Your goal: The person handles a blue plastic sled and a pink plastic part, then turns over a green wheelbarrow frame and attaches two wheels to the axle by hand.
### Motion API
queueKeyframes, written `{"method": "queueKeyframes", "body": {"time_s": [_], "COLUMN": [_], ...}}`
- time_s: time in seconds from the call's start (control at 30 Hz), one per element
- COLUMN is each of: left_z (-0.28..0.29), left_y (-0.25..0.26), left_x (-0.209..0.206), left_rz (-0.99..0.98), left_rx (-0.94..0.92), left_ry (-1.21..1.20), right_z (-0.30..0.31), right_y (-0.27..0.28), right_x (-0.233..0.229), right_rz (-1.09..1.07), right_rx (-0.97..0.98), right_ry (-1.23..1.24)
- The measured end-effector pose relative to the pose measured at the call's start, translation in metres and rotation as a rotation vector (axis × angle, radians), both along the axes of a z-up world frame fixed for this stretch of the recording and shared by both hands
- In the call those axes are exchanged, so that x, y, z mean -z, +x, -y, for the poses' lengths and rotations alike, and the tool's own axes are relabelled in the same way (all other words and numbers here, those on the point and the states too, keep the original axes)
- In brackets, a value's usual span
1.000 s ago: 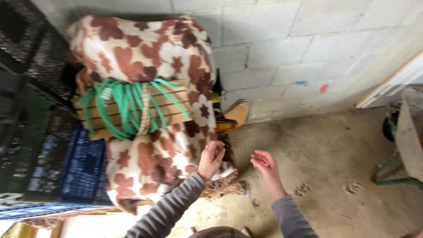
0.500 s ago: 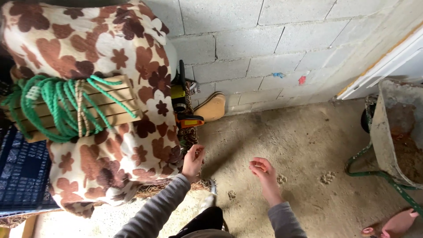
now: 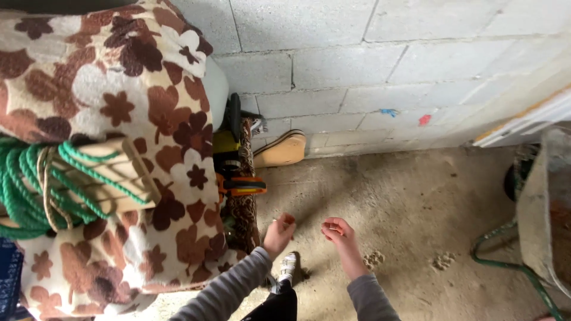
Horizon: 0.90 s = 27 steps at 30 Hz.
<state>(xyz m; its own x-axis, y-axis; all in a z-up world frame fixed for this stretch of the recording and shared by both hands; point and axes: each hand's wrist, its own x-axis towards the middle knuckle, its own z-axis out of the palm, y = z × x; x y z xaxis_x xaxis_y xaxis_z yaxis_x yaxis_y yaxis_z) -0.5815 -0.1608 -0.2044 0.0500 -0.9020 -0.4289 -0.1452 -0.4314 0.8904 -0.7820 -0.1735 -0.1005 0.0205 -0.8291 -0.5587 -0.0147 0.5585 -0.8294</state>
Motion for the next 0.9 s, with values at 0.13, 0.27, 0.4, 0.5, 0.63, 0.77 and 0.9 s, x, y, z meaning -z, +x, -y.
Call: {"method": "queueKeyframes", "body": {"time_s": [0.13, 0.27, 0.4, 0.5, 0.63, 0.77, 0.9], "left_z": [0.032, 0.059, 0.078, 0.092, 0.107, 0.116, 0.127], "left_y": [-0.004, 0.002, 0.007, 0.004, -0.013, -0.041, -0.076], "left_x": [0.011, 0.005, 0.009, 0.008, 0.021, 0.064, 0.084], "left_rz": [-0.028, -0.035, -0.036, 0.017, 0.035, 0.029, 0.013], "left_rx": [-0.069, -0.131, -0.196, -0.262, -0.332, -0.446, -0.528], "left_ry": [0.039, 0.095, 0.154, 0.204, 0.19, 0.083, 0.01], "right_z": [0.052, 0.09, 0.124, 0.152, 0.189, 0.225, 0.258], "right_y": [0.008, 0.016, 0.016, 0.011, -0.004, -0.032, -0.067], "right_x": [0.033, 0.055, 0.083, 0.095, 0.088, 0.103, 0.116], "right_rz": [0.022, 0.028, 0.04, 0.074, 0.074, 0.071, 0.07], "right_rx": [-0.033, -0.106, -0.157, -0.199, -0.277, -0.342, -0.394], "right_ry": [0.039, 0.083, 0.113, 0.129, 0.136, 0.097, 0.053]}}
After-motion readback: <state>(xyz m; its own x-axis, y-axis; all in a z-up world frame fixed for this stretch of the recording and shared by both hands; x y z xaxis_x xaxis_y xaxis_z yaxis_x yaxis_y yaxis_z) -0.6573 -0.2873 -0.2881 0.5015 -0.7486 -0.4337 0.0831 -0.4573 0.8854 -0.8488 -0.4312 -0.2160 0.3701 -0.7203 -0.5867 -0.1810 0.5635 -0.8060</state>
